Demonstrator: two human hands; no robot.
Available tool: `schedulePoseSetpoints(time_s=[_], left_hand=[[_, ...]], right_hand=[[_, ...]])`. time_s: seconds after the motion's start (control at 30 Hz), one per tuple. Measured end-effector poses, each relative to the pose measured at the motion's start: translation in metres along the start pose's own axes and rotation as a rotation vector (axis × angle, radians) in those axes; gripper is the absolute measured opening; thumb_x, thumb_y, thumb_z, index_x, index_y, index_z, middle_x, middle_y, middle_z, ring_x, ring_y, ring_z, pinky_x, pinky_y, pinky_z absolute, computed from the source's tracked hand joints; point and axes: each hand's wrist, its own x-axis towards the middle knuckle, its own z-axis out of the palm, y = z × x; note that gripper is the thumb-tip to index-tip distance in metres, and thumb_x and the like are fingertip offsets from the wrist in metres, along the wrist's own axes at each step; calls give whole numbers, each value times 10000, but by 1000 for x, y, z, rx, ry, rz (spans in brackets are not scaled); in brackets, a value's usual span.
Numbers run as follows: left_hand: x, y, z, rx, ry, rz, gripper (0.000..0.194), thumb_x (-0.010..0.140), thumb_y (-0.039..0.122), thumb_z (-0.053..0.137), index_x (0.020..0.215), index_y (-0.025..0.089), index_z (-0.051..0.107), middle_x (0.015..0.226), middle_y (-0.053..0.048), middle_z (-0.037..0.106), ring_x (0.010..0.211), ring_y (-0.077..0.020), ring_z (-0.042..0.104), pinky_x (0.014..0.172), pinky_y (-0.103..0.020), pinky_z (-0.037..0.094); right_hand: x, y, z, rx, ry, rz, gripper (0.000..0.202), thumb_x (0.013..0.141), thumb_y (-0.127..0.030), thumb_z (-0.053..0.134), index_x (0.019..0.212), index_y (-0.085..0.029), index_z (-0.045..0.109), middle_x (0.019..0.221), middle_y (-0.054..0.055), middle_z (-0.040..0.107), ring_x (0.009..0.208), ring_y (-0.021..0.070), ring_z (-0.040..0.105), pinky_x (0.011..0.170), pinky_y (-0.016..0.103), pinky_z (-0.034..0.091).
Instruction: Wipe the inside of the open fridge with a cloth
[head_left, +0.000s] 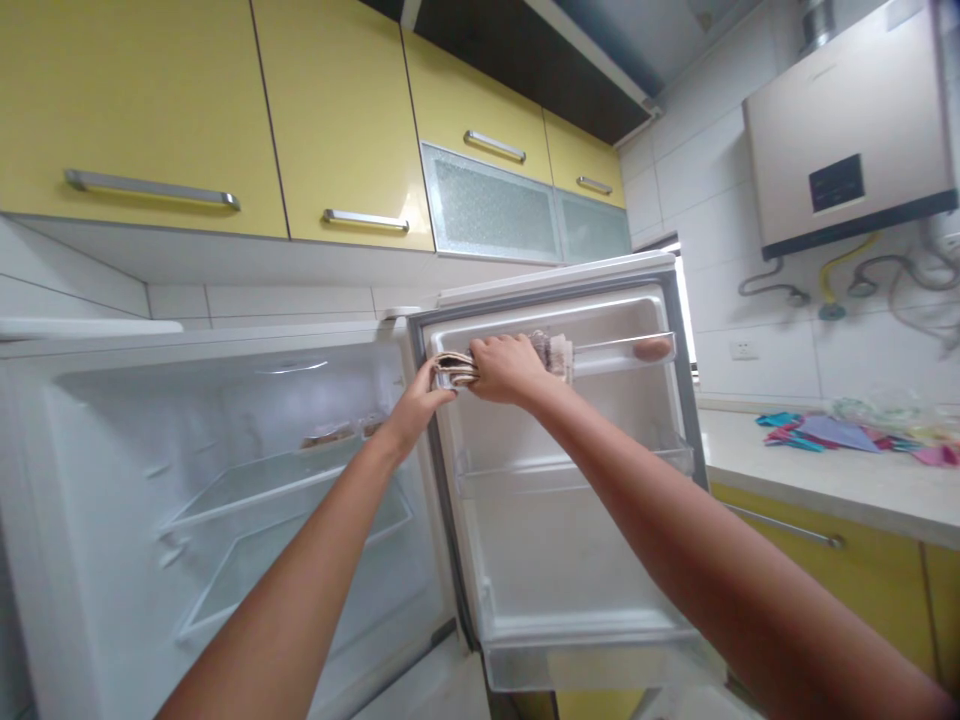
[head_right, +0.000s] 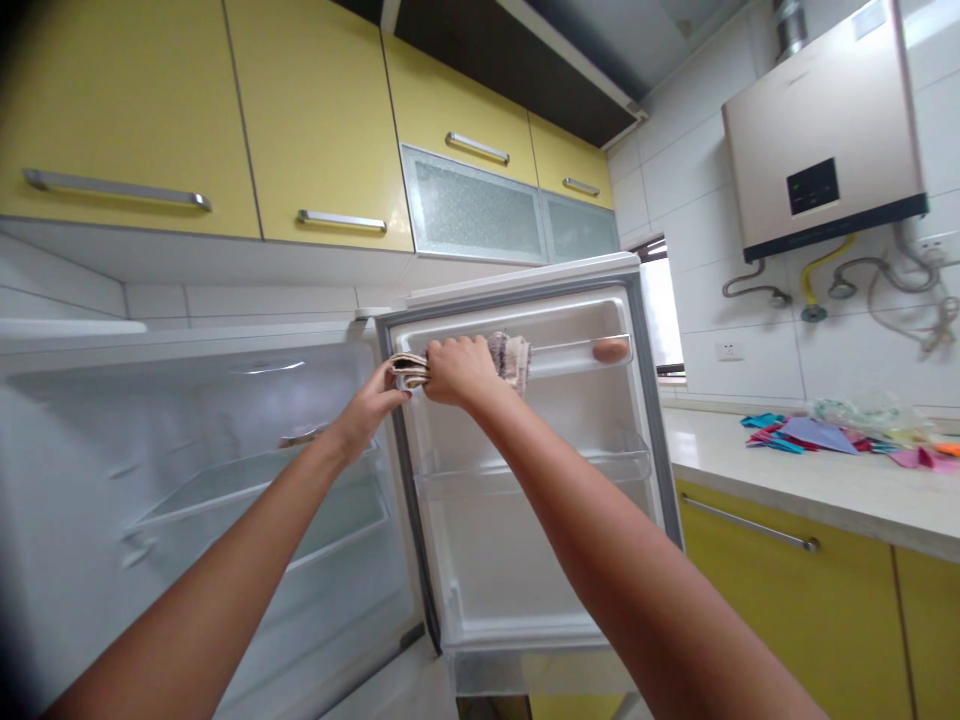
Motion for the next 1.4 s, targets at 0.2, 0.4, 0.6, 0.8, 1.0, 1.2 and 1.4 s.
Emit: schedulePoseSetpoints(time_s=[0.2, 0.4, 0.6, 0.8, 1.0, 1.2, 1.4], left_hand=[[-7, -5, -3, -270, 81, -136, 492, 718, 230, 560, 1207, 264, 523, 1205, 13, 646, 1131, -152, 580, 1068, -338, 441], [-1, -13, -2, -39, 83, -42, 583, 701, 218, 581, 1279, 222, 506, 1362, -55, 598, 1332, -223, 499, 1211, -435, 321], [2, -23, -5, 338, 40, 5, 875, 639, 147, 573, 1482, 154, 338, 1562, -159, 400, 1461, -300, 370, 1211, -501, 339], [1, -22, -7, 428, 30, 34, 825, 672, 142, 577, 1471, 190, 376, 1581, -138, 383, 1485, -304, 340, 1220, -515, 335], [2, -21, -6, 458, 29, 18, 800, 670, 137, 578, 1447, 183, 395, 1546, -149, 412, 1454, -305, 381, 1205, -516, 359], [0, -15, -5, 444, 27, 14, 775, 669, 146, 580, 1425, 181, 411, 1536, -152, 413, 1445, -299, 382, 1189, -501, 375], [4, -19, -4, 440, 42, 53, 739, 649, 133, 590, 1376, 172, 459, 1451, -152, 497, 1376, -307, 458, 1147, -501, 417]], right_hand=[[47, -9, -17, 303, -444, -182, 423, 754, -461, 677, 1076, -187, 678, 949, 79, 766, 777, 240, 703, 648, 308, 497], [40, 25, -20, 283, -400, -96, 562, 831, -710, 506, 1032, -224, 702, 970, 78, 768, 777, 225, 690, 629, 298, 458], [5, 34, -8, -43, -97, -205, 460, 881, -608, 483, 1098, -231, 634, 1093, 121, 738, 945, 284, 685, 667, 313, 423], [-26, 75, -23, -145, -99, -68, 515, 878, -687, 414, 1090, -261, 610, 1071, 117, 730, 888, 298, 673, 667, 330, 414], [-40, 126, -42, -145, -243, 108, 589, 822, -756, 429, 1088, -271, 632, 1025, 112, 724, 789, 271, 641, 624, 317, 375], [-30, 126, -48, 135, -221, 81, 422, 886, -585, 489, 997, -217, 663, 923, 55, 734, 783, 209, 628, 634, 280, 367], [18, 61, -33, 260, -188, -23, 255, 845, -393, 629, 995, -191, 675, 940, 32, 732, 758, 161, 608, 651, 246, 380]])
